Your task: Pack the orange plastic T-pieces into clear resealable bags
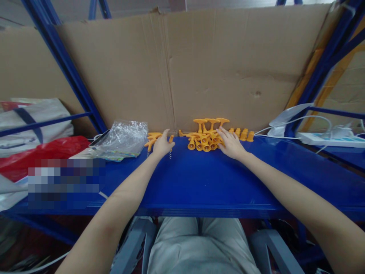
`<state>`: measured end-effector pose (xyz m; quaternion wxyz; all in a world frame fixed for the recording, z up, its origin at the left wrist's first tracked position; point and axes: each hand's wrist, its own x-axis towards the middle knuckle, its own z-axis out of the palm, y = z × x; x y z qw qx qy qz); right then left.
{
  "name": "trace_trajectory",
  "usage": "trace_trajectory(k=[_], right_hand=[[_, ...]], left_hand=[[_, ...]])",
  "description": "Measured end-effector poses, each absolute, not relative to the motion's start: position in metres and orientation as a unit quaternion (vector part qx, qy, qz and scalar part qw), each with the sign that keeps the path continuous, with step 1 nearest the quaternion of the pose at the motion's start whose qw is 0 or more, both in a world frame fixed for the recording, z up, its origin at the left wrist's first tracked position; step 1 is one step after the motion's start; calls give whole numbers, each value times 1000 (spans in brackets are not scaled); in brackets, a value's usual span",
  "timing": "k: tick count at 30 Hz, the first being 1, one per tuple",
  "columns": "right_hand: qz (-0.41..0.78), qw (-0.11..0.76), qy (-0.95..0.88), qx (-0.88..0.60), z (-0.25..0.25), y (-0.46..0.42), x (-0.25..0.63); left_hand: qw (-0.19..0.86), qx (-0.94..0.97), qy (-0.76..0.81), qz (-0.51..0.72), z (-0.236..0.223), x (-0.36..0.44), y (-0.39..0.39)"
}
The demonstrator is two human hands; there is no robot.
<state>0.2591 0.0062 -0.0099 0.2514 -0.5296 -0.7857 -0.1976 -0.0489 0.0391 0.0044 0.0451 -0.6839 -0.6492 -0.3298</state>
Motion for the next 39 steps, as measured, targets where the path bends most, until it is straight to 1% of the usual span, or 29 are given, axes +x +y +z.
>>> trace_trajectory(k=[5,9,15,20,26,33,39], right_hand=[[-211,299,-713,-598,5,18,304],[-186,303,-640,-681,-5,27,351],[-112,238,-579,-772,-23,28,377],[-61,180,-589,-786,-23,27,369],[-26,135,-584,-800,-25,35,366],[1,92,-578,-811,-24,39,368],[-18,97,-591,-800,-32,48,378]], left_hand=[[65,-677,-680,-272,7,-45,34],[65,-680,-695,-225,9,-40,28],[60,-690,-696,-187,9,-35,26],[61,-694,-700,-156,11,-32,24],[49,-694,-706,-133,12,-31,23],[43,-697,-703,-134,7,-32,27],[30,-700,-701,-134,4,-32,28]])
